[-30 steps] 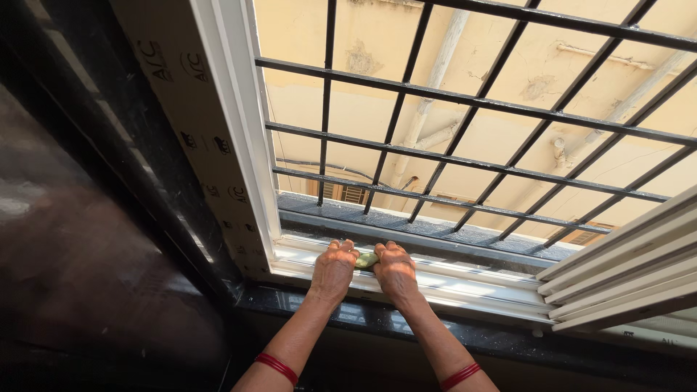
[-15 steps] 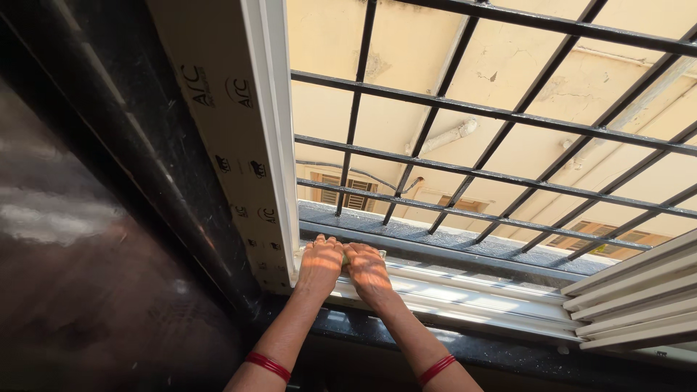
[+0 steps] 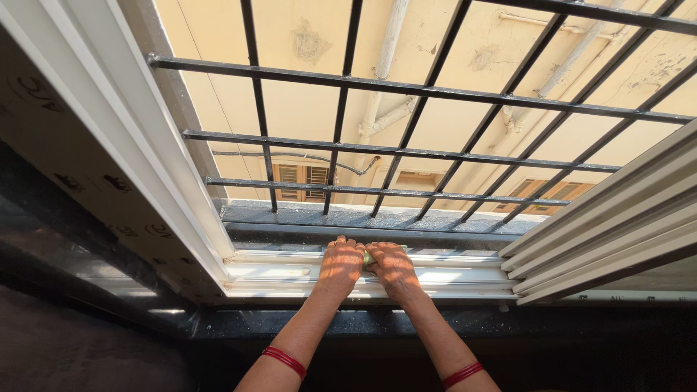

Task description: The person wipes the white window frame and black metal grille with a green cloth. The person repeatedly wipes the horizontal and vertical sections of the frame and grille, moving the cloth back and forth along the surfaces.

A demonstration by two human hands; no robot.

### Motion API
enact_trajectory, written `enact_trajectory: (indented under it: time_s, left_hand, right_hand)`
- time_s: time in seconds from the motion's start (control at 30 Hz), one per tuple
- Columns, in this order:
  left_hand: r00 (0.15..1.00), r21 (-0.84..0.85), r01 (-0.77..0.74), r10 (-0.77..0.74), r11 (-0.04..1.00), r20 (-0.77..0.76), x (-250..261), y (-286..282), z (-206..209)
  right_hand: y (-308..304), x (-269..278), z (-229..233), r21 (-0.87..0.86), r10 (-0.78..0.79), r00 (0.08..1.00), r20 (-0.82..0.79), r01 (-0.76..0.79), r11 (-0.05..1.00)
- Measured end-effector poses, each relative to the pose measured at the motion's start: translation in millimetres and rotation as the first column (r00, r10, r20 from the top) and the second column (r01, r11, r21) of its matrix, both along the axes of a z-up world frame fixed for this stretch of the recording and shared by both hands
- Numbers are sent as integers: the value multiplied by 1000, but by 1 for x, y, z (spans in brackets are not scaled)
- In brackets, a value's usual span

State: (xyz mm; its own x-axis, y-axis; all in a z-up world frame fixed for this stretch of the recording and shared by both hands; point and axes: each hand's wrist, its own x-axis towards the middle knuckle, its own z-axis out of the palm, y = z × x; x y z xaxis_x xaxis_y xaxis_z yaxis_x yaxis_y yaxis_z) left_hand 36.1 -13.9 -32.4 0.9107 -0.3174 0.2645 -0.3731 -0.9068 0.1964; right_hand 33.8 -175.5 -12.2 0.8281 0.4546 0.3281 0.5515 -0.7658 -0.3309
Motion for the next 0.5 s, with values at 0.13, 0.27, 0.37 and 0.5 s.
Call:
enact_trajectory:
  time_s: [0.13,0.27,0.37,0.5]
  left_hand:
    - [999,-3,54,-54,999,-5,7,-68,-2]
    - [985,-57,98,-89,993,147,14,-129,-6]
    - [991,-77,128,-125,989,52,16,-156,-7]
    - [989,-150,143,-138,978,46,15,-168,-4]
  right_hand:
    - [-63,-2,9,38,-68,998,0,68,997]
    - [-117,-8,16,74,-122,982,146,112,991]
    - [-145,-5,19,76,-114,980,161,103,992]
    - [-160,-6,18,41,-151,981,119,147,988]
